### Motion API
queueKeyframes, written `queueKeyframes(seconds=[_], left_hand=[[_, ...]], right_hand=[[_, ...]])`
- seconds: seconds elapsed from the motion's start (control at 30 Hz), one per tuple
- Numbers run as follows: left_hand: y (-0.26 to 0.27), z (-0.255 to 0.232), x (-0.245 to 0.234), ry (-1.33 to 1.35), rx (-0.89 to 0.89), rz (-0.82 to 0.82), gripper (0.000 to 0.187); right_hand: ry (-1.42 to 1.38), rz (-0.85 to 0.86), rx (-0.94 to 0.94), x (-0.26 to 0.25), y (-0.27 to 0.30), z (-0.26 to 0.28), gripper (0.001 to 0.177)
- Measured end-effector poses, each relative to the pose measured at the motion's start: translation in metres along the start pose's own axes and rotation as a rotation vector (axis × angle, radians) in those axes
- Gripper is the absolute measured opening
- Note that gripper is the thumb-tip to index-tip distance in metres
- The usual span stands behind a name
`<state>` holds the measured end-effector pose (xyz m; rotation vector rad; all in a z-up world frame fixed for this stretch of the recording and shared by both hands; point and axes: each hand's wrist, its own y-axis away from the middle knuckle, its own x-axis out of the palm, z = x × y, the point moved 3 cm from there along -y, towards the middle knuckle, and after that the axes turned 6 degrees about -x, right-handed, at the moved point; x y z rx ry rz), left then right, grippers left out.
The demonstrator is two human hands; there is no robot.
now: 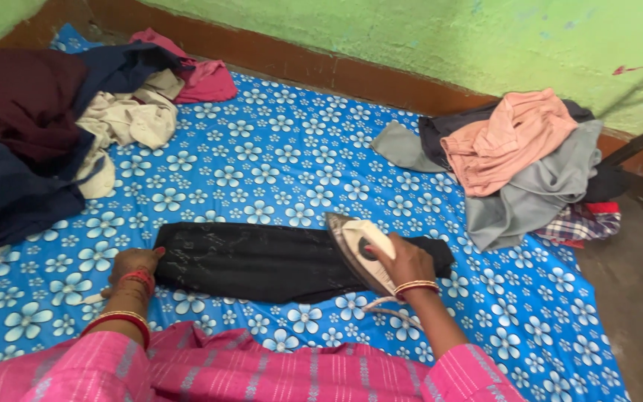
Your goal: The person irons a black garment, then a dark blue skirt, and finally a white top on a blue floral mat. They use a handheld iron to smooth each item, adjusting the fabric with their hands before and during ironing.
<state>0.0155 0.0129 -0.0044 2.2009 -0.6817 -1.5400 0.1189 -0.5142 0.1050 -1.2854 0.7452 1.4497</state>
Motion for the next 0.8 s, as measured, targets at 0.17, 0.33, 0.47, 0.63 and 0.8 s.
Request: queueKeyframes(seconds=[0.17, 0.33, 0.47, 0.63, 0.8], left_hand=[[-0.002, 0.006, 0.002, -0.01, 0.042, -0.009, 0.043], [-0.004, 0.005, 0.004, 0.008, -0.015, -0.013, 0.045], [-0.006, 0.007, 0.006, 0.018, 0.0, -0.011, 0.041], [-0.006, 0.006, 0.006, -0.012, 0.002, 0.001, 0.04], [-0.012, 0.008, 0.006, -0.047, 0.016, -0.01, 0.048]], right_hand=[[0.051, 0.02, -0.035, 0.012, 0.009, 0.005, 0.054], [0.145, 0.02, 0.232, 0.002, 0.0, -0.027, 0.054], [0.237, 0.072, 0.37, -0.005, 0.007, -0.048, 0.057], [0.175, 0.151, 0.488, -0.013, 0.021, -0.064, 0.059], [0.199, 0.155, 0.575, -0.028, 0.047, -0.112, 0.066]])
